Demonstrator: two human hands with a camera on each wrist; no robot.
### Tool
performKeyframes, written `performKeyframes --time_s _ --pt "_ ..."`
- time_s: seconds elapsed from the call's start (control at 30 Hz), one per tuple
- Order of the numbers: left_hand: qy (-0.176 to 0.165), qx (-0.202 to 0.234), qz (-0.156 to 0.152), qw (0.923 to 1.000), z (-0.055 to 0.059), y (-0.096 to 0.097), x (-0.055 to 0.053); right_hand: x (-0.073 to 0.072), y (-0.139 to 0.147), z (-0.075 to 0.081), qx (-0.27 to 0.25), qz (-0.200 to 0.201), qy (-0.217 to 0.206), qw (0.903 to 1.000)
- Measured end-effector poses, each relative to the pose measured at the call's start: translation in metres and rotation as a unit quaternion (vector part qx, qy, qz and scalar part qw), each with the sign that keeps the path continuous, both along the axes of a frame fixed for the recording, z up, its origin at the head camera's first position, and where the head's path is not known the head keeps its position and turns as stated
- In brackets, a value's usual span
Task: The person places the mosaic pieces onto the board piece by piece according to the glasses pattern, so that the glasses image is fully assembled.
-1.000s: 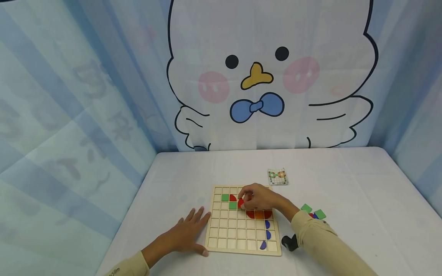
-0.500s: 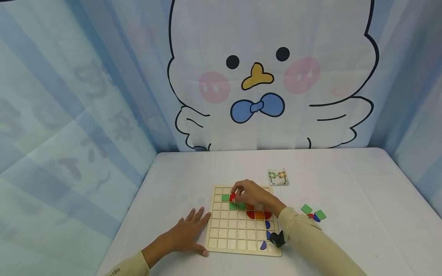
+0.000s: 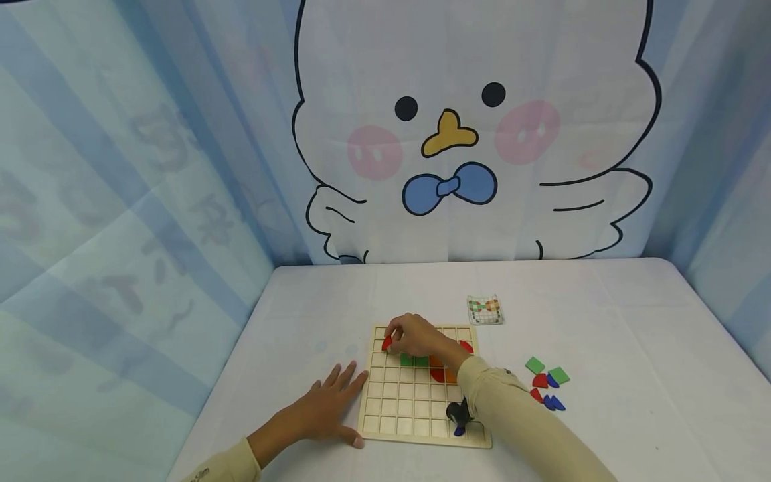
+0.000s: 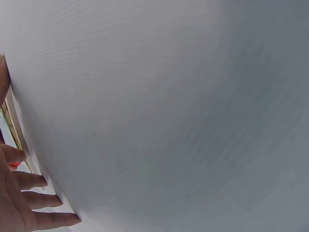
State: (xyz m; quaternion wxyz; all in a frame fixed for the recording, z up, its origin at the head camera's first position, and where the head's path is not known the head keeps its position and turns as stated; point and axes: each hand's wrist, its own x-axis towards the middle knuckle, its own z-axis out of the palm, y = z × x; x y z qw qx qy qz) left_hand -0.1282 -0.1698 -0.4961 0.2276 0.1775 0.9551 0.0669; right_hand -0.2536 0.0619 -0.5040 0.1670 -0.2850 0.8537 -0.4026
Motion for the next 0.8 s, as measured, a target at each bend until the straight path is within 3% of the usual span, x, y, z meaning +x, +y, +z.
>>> performKeyframes --time_s 0.53,0.8 --pt "0.000 -0.002 0.001 1.0000 -0.002 -0.001 -0.001 -0.003 -0.021 -0.001 0.083 -0.030 0.057 0.9945" --pt "0.003 0.003 -0.004 1.0000 -0.005 -0.002 -0.002 -0.006 -0.023 0.000 0.107 -0.030 0.053 0.9924"
